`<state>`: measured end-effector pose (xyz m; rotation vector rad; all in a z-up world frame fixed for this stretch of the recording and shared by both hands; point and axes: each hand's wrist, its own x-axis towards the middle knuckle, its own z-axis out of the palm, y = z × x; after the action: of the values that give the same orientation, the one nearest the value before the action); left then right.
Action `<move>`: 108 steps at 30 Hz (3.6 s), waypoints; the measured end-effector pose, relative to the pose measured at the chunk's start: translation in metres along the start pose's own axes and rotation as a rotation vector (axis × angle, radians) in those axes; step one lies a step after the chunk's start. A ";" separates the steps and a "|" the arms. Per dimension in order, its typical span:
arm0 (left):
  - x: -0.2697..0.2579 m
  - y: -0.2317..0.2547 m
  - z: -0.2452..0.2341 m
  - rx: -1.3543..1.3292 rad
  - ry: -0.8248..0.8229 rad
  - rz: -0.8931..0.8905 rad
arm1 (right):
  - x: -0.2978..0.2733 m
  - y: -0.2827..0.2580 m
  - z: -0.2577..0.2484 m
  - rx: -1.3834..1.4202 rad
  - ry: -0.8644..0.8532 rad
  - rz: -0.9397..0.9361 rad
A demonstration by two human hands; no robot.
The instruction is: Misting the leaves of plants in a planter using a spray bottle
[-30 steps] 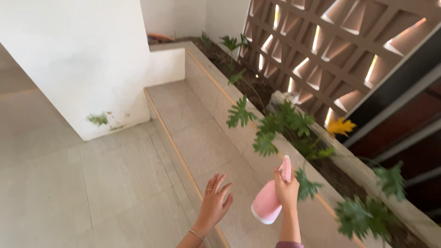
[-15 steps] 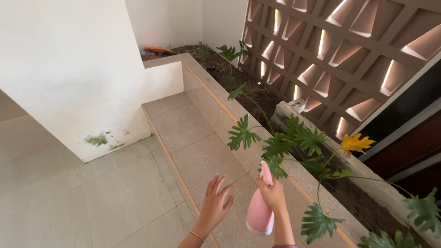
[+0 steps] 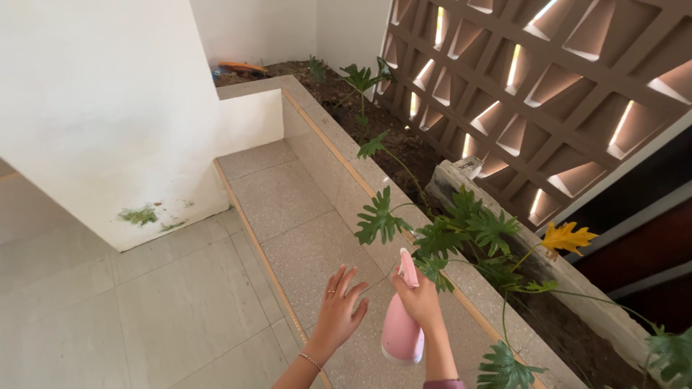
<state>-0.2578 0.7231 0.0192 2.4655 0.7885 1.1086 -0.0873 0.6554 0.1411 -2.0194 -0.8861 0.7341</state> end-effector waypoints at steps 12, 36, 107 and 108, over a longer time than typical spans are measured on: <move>0.035 -0.048 0.016 -0.118 -0.047 0.045 | 0.034 -0.001 0.020 -0.005 0.148 0.012; 0.127 -0.170 -0.014 -0.244 -0.133 0.125 | 0.092 -0.092 0.065 0.022 0.417 0.415; 0.153 -0.222 0.149 -0.722 -0.667 -0.835 | 0.005 -0.025 -0.011 0.188 0.816 0.569; 0.162 -0.207 0.127 -0.782 -0.748 -0.963 | 0.007 -0.023 -0.013 0.179 0.789 0.559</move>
<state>-0.1459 0.9771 -0.0709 1.3390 0.8774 0.0511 -0.0810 0.6660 0.1660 -2.1346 0.1975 0.2209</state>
